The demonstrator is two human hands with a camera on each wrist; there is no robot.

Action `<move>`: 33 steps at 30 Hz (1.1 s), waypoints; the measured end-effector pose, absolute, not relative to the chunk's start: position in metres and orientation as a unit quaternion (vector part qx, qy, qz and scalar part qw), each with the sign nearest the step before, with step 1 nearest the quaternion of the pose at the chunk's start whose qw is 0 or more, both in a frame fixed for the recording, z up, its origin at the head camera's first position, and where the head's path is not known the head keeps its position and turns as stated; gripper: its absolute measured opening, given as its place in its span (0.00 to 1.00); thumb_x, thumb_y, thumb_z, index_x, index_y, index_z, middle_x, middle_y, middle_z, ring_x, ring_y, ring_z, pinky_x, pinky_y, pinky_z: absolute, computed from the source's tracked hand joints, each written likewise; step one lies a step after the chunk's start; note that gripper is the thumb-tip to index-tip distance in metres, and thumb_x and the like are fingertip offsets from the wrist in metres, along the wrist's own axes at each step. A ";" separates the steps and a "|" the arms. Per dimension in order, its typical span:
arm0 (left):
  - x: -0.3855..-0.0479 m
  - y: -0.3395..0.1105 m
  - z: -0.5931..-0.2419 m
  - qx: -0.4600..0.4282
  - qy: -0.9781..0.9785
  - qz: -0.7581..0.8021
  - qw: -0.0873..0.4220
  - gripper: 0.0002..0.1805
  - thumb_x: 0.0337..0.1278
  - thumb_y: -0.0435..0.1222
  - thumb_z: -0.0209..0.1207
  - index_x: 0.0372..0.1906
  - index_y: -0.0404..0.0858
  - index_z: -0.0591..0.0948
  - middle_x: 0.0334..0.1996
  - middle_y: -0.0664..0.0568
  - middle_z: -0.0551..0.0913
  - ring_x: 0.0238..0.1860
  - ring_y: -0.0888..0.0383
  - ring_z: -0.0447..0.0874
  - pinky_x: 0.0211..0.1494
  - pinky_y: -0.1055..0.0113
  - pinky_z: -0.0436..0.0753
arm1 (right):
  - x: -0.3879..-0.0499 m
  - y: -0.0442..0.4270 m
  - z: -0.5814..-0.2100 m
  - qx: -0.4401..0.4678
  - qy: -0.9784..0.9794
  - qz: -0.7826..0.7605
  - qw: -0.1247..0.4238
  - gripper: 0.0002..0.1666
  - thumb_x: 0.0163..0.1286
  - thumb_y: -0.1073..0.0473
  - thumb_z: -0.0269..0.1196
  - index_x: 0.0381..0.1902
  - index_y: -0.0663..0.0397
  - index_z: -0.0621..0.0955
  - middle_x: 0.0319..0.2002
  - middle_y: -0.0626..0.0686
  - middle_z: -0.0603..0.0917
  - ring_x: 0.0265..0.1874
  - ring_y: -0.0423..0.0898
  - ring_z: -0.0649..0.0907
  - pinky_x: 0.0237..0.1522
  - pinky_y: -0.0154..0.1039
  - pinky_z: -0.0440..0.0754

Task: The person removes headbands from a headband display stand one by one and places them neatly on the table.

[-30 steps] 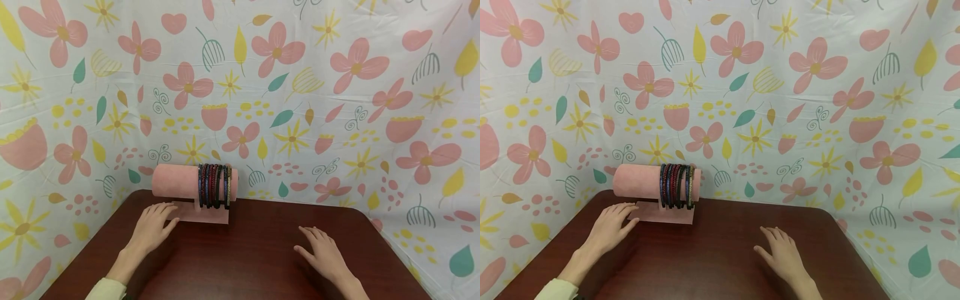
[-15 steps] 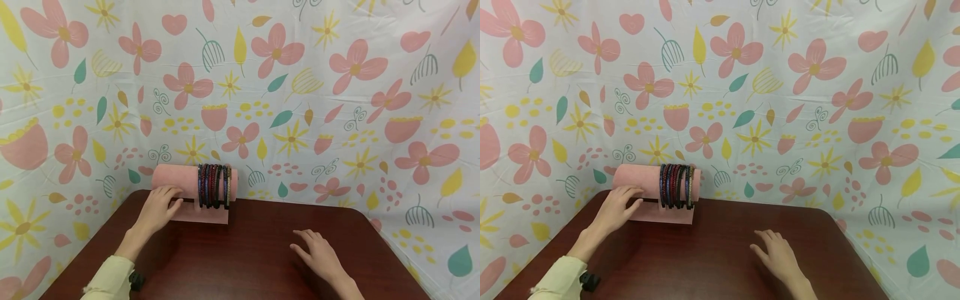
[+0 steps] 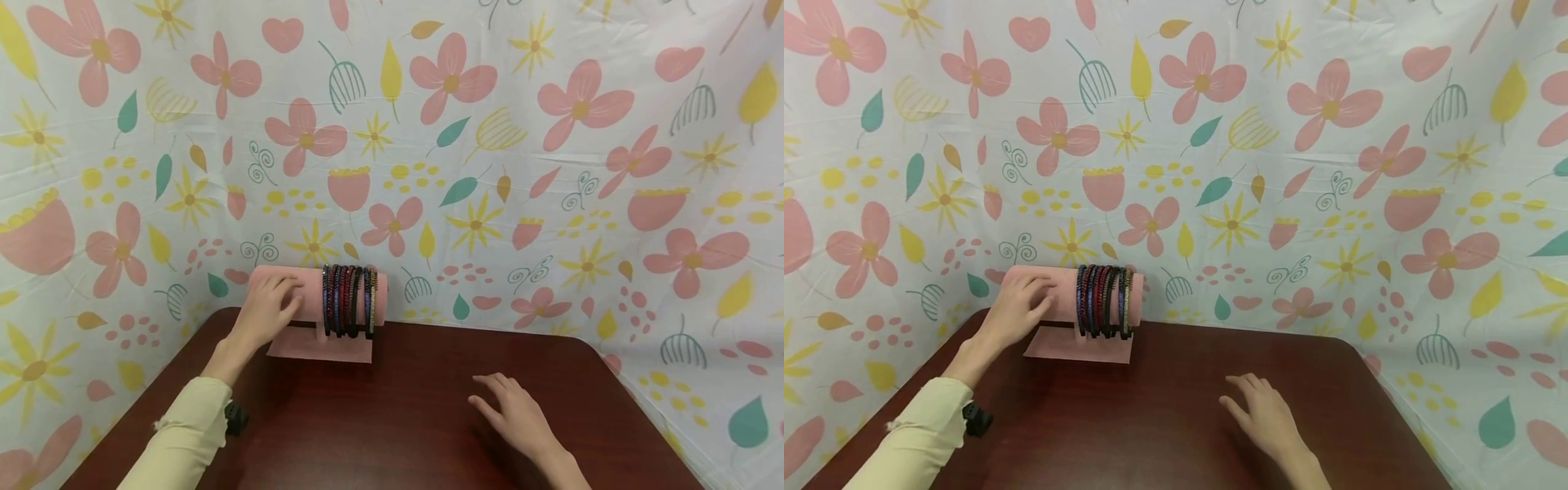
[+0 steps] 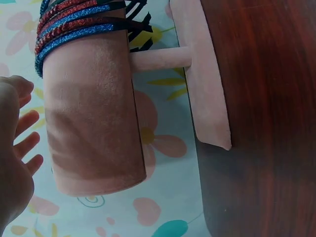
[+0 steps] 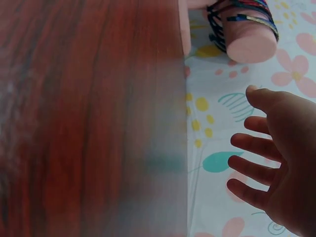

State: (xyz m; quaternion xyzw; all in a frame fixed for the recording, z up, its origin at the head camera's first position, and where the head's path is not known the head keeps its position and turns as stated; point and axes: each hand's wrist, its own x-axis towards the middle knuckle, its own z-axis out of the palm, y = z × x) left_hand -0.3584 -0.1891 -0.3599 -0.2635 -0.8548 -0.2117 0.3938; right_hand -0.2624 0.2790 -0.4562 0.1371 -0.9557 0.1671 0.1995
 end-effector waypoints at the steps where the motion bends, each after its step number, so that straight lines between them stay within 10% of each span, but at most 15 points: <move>1: -0.360 -0.188 -0.358 -0.263 -0.856 -0.209 0.393 0.12 0.61 0.33 0.62 0.48 0.34 0.84 0.51 0.40 0.82 0.56 0.43 0.77 0.63 0.49 0.72 | -0.262 0.279 -0.456 0.137 -0.956 0.167 0.200 0.23 0.66 0.43 0.66 0.55 0.44 0.83 0.49 0.47 0.84 0.46 0.44 0.81 0.43 0.48 0.81; 18: -0.397 -0.180 -0.337 -0.162 -0.927 -0.172 0.291 0.25 0.73 0.48 0.50 0.66 0.39 0.74 0.64 0.41 0.75 0.67 0.41 0.69 0.71 0.43 0.64 | -0.255 0.277 -0.462 0.132 -0.953 0.176 0.206 0.22 0.66 0.43 0.66 0.55 0.43 0.83 0.48 0.44 0.84 0.47 0.44 0.82 0.43 0.48 0.82; 33: -0.410 -0.185 -0.353 -0.112 -0.939 -0.141 0.292 0.25 0.77 0.50 0.41 0.61 0.41 0.79 0.62 0.43 0.79 0.66 0.43 0.71 0.72 0.46 0.60 | -0.261 0.271 -0.452 0.141 -0.949 0.190 0.208 0.21 0.66 0.42 0.65 0.54 0.42 0.83 0.47 0.44 0.85 0.48 0.44 0.83 0.43 0.48 0.83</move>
